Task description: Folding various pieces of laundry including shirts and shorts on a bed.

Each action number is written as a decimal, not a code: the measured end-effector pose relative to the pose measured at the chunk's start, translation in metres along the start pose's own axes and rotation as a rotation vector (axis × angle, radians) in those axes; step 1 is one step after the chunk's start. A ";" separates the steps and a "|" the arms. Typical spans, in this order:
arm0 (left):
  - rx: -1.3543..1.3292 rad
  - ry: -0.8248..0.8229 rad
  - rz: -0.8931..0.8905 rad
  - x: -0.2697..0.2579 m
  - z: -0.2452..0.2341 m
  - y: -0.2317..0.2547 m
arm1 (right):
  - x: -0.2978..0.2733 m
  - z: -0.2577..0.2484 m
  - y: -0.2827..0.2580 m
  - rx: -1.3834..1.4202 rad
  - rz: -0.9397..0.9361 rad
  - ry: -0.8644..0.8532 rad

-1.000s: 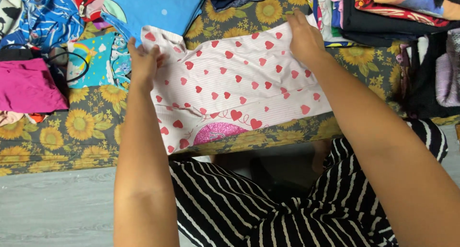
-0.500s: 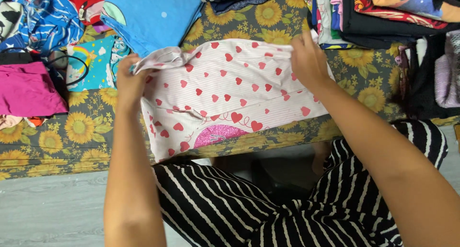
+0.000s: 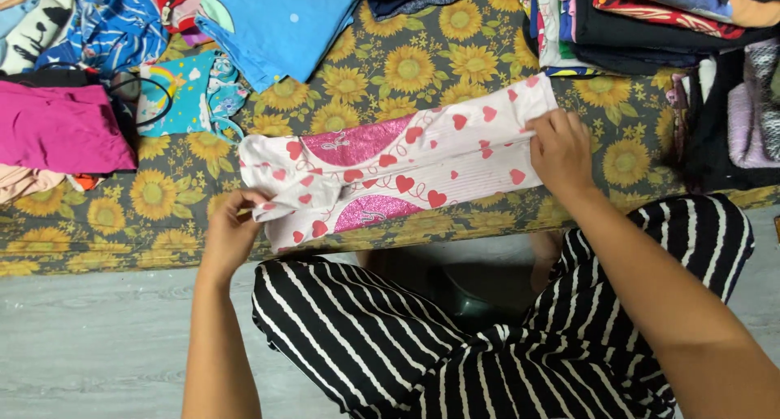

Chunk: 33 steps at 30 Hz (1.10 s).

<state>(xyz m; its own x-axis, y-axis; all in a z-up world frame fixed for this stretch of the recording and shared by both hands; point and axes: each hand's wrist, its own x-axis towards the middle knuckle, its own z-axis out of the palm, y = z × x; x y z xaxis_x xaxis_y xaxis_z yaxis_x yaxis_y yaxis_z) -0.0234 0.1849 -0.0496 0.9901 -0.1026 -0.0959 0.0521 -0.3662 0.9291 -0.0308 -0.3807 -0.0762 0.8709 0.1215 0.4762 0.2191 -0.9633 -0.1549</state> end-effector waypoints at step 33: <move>0.355 0.699 0.164 0.085 0.035 -0.045 | 0.014 0.052 0.047 0.339 0.713 0.174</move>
<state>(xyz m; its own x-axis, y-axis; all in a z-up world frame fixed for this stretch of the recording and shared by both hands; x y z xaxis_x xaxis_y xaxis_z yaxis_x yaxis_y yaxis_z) 0.0537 0.1606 -0.1122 0.8402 0.3795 0.3873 -0.0293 -0.6814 0.7313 0.0146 -0.4123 -0.1222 0.7764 -0.5611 0.2871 -0.2176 -0.6662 -0.7134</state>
